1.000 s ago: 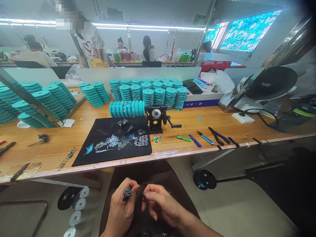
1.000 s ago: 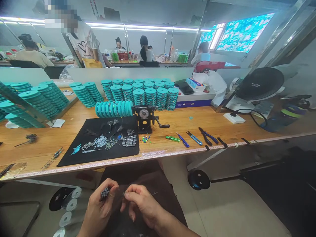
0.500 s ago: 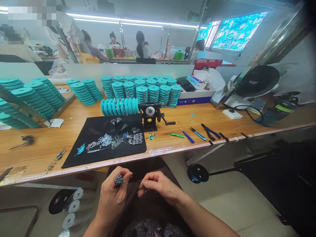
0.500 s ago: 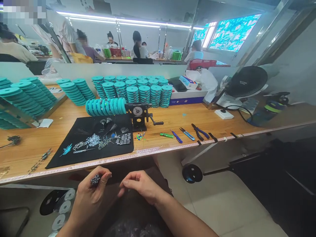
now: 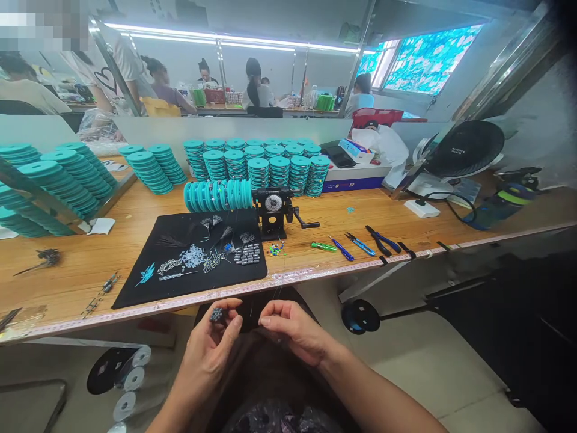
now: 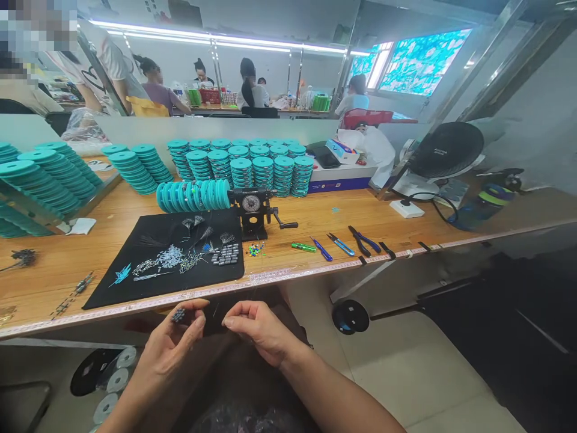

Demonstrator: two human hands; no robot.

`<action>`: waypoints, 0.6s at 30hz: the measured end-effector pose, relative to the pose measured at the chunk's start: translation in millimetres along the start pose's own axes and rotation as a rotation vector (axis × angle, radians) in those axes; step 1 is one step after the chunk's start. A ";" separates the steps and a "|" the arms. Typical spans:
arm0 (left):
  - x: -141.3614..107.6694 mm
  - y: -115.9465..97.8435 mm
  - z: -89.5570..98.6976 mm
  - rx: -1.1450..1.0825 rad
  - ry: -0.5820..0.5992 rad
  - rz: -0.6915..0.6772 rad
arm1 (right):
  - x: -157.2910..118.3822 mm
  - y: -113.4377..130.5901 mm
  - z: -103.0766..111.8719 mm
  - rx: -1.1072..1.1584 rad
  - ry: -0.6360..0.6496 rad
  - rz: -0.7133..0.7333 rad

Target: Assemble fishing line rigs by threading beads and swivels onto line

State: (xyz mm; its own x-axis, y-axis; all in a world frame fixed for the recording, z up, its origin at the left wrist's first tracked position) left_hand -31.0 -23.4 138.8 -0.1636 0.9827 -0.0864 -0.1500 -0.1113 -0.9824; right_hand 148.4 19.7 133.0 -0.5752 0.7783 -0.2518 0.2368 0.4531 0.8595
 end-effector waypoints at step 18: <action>-19.4 25.6 19.0 -0.073 0.050 0.190 | -17.9 -54.1 -22.7 -0.599 0.074 -0.030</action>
State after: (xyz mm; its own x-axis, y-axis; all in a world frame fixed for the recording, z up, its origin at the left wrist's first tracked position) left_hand -50.2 -48.2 118.5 -0.1331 0.9515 -0.2774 -0.0501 -0.2860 -0.9569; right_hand 128.1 -28.6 101.1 -0.6331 0.7267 -0.2667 -0.2499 0.1342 0.9589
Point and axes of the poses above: each hand's wrist, its own x-axis towards the middle knuckle, its own z-axis out of the back of the hand, y = z × x, the point moved 1 cm from there along x, towards the middle knuckle, and after that the axes turned 1 degree about x, right-handed, at the moved point
